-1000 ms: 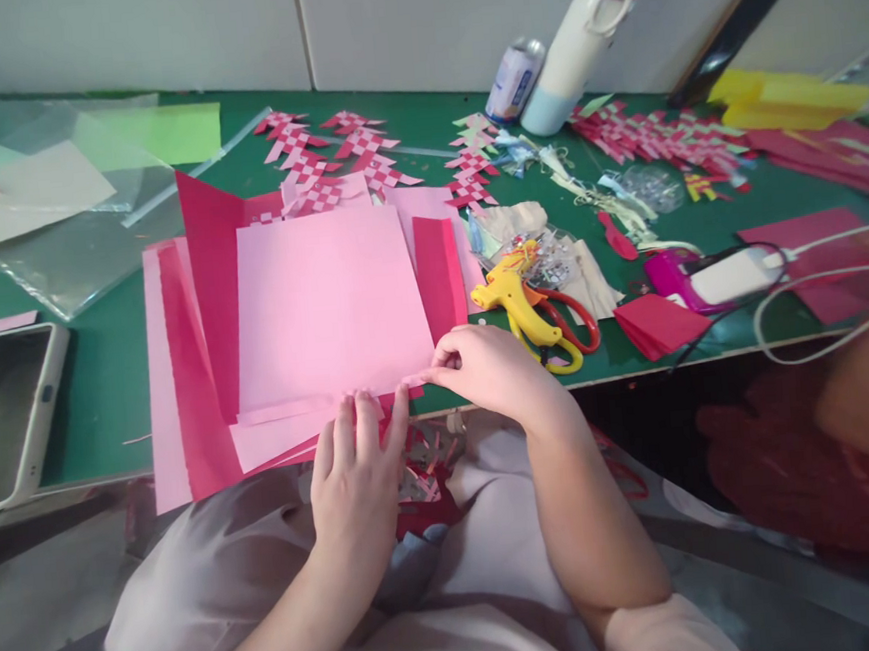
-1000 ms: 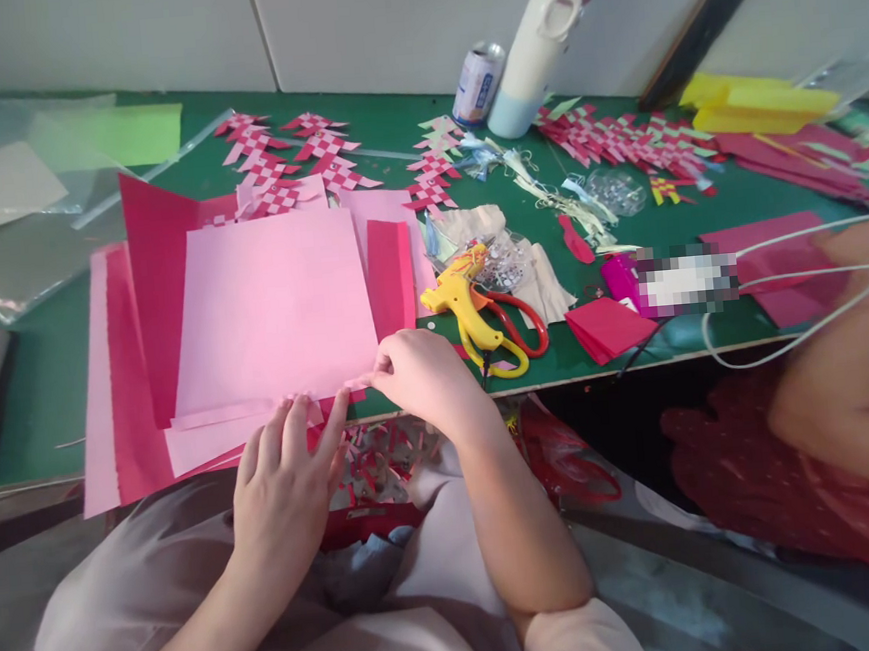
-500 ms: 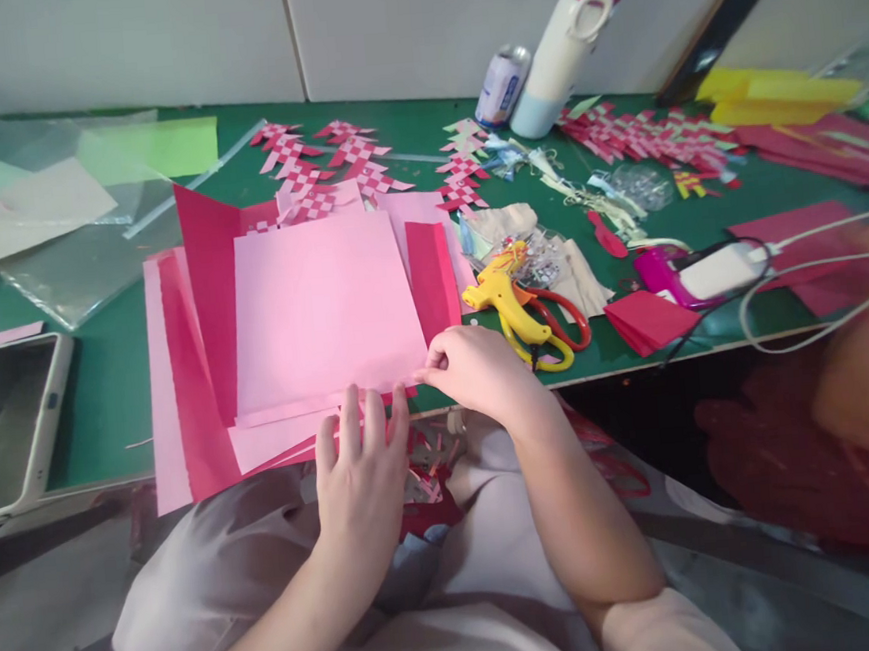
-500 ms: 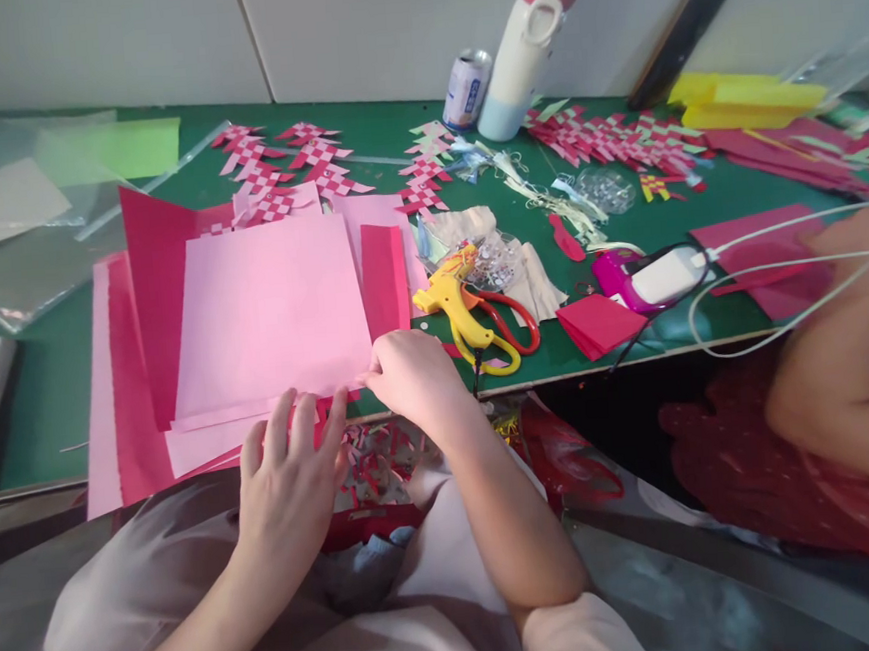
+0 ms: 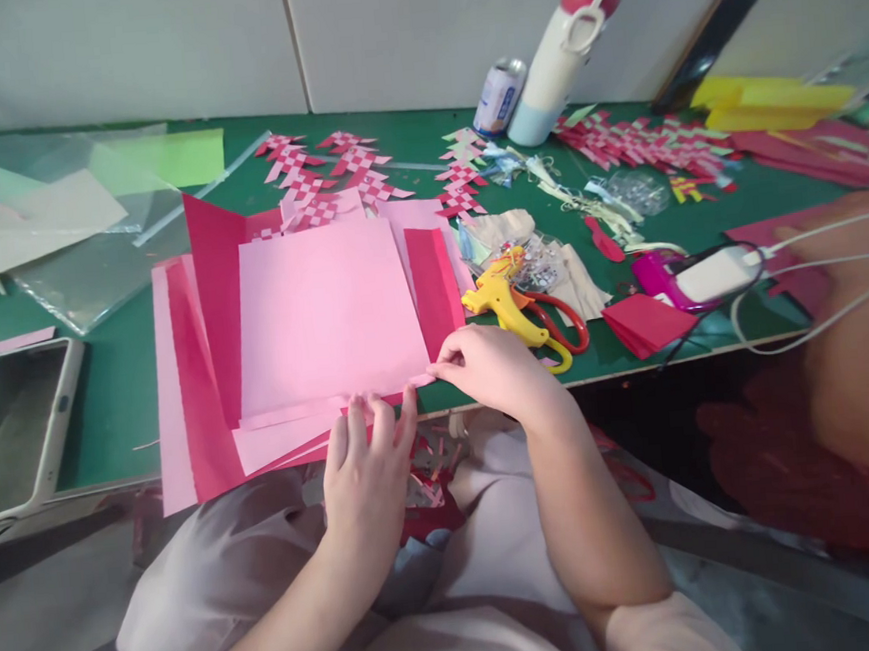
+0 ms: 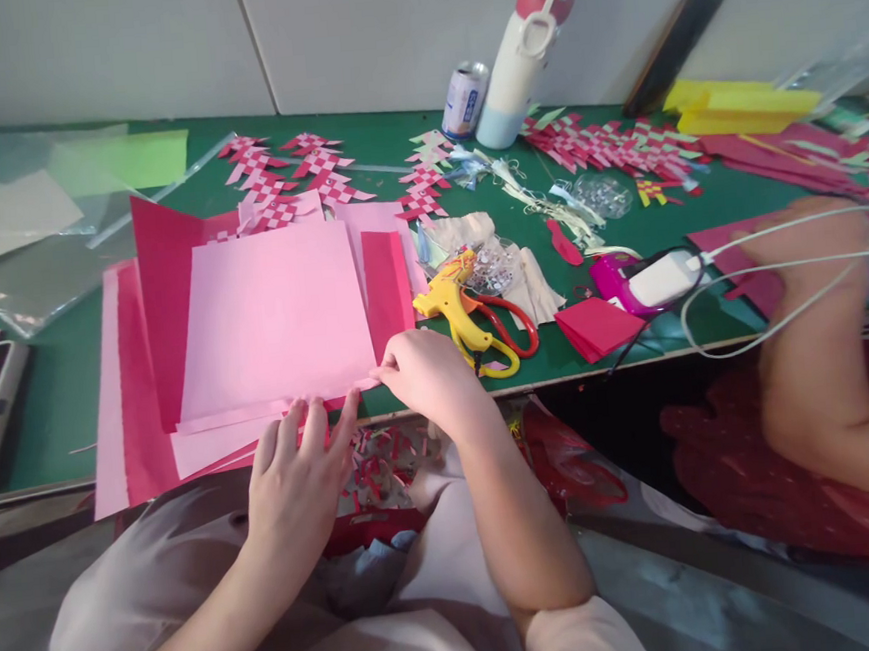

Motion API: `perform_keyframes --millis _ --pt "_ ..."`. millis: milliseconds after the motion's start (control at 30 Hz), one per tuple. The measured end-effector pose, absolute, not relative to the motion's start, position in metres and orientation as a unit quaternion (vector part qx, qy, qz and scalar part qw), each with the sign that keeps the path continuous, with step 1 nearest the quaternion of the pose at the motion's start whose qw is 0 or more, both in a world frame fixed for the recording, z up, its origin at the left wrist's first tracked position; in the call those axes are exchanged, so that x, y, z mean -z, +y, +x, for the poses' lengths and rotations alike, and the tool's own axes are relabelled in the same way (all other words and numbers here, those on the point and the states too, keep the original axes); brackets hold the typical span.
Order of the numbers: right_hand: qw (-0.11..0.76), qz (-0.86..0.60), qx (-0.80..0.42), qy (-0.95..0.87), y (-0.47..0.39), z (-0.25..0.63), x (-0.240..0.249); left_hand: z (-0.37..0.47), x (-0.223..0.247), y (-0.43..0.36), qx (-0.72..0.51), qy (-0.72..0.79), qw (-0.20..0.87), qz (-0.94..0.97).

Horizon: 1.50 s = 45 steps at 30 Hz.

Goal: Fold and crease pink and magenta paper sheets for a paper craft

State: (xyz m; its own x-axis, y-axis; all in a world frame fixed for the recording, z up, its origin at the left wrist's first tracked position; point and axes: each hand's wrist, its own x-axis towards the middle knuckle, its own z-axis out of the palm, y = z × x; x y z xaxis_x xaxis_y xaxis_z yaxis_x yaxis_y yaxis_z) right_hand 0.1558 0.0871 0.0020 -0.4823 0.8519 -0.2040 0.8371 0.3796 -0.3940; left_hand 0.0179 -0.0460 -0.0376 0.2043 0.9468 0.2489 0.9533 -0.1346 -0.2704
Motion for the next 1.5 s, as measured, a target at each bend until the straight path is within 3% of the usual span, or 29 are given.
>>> perform_keyframes --millis 500,1067,1367,1500 --pt "0.036 -0.500 -0.258 -0.826 0.086 0.157 0.000 0.023 0.037 -0.044 -0.006 -0.633 0.201 -0.748" --pt "-0.019 -0.500 -0.191 -0.844 0.082 0.148 -0.003 0.025 0.035 -0.042 -0.020 -0.643 0.147 -0.751" --pt "0.077 -0.508 -0.213 -0.831 0.079 0.164 0.000 0.033 0.032 -0.036 -0.050 -0.637 0.158 -0.753" --pt "0.081 -0.468 -0.193 -0.858 0.071 0.169 -0.005 0.037 0.032 -0.034 -0.056 -0.640 0.164 -0.748"
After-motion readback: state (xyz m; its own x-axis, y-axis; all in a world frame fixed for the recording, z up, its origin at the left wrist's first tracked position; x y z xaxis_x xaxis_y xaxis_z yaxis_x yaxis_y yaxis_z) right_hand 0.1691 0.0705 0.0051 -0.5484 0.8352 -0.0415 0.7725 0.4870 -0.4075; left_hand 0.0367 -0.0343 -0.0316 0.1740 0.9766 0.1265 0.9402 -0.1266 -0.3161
